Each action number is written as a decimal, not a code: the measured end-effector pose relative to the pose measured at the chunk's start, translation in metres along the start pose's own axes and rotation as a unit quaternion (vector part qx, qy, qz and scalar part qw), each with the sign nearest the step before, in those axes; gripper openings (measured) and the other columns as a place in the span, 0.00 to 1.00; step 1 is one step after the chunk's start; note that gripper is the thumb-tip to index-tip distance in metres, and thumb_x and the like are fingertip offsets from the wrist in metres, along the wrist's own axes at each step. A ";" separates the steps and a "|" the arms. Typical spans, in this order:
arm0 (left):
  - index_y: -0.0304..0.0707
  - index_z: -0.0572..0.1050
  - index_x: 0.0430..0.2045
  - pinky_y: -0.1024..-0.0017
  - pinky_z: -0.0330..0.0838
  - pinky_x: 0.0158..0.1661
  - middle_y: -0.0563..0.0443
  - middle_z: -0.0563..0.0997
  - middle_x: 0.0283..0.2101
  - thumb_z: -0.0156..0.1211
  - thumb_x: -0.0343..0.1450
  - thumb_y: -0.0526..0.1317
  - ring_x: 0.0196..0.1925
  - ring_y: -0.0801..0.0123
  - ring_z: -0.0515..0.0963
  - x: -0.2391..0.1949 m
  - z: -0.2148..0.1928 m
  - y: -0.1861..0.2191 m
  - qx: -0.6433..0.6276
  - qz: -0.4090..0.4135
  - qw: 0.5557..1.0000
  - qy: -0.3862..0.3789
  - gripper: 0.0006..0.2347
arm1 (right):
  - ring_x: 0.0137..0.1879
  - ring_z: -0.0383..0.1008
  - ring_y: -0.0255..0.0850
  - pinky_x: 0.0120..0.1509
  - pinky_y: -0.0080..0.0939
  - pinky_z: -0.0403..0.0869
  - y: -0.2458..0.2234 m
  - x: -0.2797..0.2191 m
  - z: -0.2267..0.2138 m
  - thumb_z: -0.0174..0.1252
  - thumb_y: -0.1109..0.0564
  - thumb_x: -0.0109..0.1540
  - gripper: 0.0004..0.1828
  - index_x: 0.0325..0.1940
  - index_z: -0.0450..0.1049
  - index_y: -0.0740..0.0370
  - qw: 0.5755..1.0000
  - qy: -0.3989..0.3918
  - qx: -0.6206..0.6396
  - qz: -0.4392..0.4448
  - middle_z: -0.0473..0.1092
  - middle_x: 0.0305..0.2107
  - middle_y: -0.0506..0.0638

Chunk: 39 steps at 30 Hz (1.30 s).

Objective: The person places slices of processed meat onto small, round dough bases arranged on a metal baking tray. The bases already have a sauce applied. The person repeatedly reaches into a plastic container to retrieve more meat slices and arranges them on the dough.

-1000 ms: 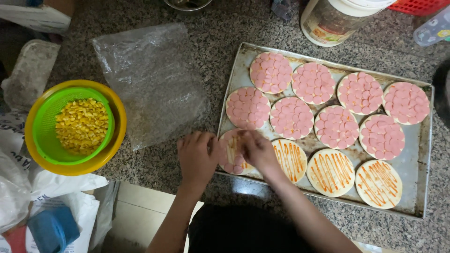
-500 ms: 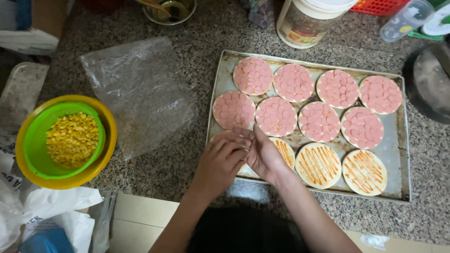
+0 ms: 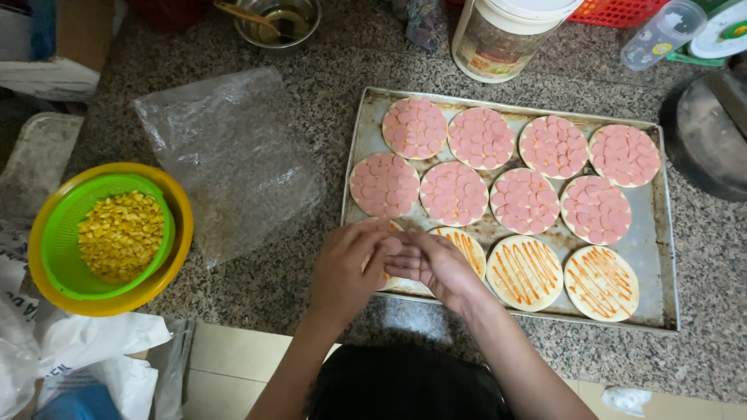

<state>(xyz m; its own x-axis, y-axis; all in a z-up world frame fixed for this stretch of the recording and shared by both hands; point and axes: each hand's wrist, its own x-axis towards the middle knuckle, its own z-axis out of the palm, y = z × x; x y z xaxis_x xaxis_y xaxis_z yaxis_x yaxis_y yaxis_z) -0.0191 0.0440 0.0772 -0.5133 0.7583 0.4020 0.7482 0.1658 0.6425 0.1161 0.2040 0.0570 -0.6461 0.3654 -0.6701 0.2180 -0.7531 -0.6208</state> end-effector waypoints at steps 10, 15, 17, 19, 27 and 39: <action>0.44 0.89 0.46 0.54 0.80 0.60 0.49 0.88 0.55 0.76 0.82 0.46 0.67 0.53 0.88 -0.011 0.027 -0.019 0.104 0.027 0.994 -0.017 0.08 | 0.48 0.95 0.56 0.58 0.65 0.93 0.006 0.003 0.003 0.57 0.45 0.83 0.28 0.70 0.82 0.75 0.999 0.022 -0.012 -0.020 0.89 0.46 0.65; 0.48 0.88 0.56 0.54 0.77 0.59 0.51 0.84 0.54 0.71 0.83 0.42 0.60 0.55 0.87 -0.004 0.016 -0.011 0.125 0.083 0.988 -0.035 0.09 | 0.44 0.92 0.50 0.57 0.65 0.93 0.005 0.006 -0.002 0.54 0.41 0.84 0.30 0.68 0.80 0.74 0.999 0.039 -0.025 -0.008 0.82 0.39 0.58; 0.49 0.87 0.58 0.52 0.76 0.62 0.50 0.84 0.55 0.70 0.82 0.41 0.64 0.53 0.85 -0.002 0.018 -0.012 0.152 0.122 0.980 -0.050 0.11 | 0.40 0.91 0.47 0.55 0.63 0.94 0.000 -0.004 0.008 0.52 0.39 0.85 0.29 0.63 0.81 0.69 0.999 0.038 -0.025 -0.005 0.79 0.35 0.53; 0.50 0.87 0.60 0.50 0.76 0.65 0.50 0.84 0.57 0.68 0.81 0.40 0.68 0.51 0.84 -0.001 0.017 -0.015 0.180 0.159 0.969 -0.064 0.13 | 0.37 0.89 0.44 0.53 0.61 0.94 -0.005 -0.011 0.018 0.51 0.37 0.85 0.28 0.57 0.81 0.64 0.999 0.034 -0.025 0.000 0.76 0.31 0.48; 0.40 0.83 0.46 0.44 0.76 0.66 0.41 0.84 0.50 0.74 0.76 0.35 0.62 0.47 0.86 0.008 0.003 -0.009 0.168 0.218 0.960 -0.059 0.07 | 0.43 0.94 0.47 0.62 0.63 0.93 0.005 0.005 0.002 0.51 0.39 0.85 0.32 0.71 0.81 0.72 1.000 0.017 0.018 0.001 0.82 0.36 0.54; 0.30 0.92 0.42 0.48 0.89 0.44 0.30 0.92 0.37 0.76 0.83 0.40 0.44 0.32 0.95 0.007 -0.013 0.012 -0.197 -0.145 0.969 -0.014 0.09 | 0.49 0.95 0.54 0.63 0.60 0.94 0.028 0.017 -0.012 0.69 0.64 0.75 0.19 0.71 0.85 0.71 0.997 0.044 0.006 -0.065 0.87 0.45 0.61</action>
<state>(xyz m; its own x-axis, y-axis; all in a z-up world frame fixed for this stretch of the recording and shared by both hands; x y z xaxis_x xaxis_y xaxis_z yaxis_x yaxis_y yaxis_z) -0.0193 0.0429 0.0961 -0.6629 0.7331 0.1524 0.3520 0.1254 0.9275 0.1201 0.1963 0.0231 -0.6013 0.5060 -0.6185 0.1287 -0.7026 -0.6999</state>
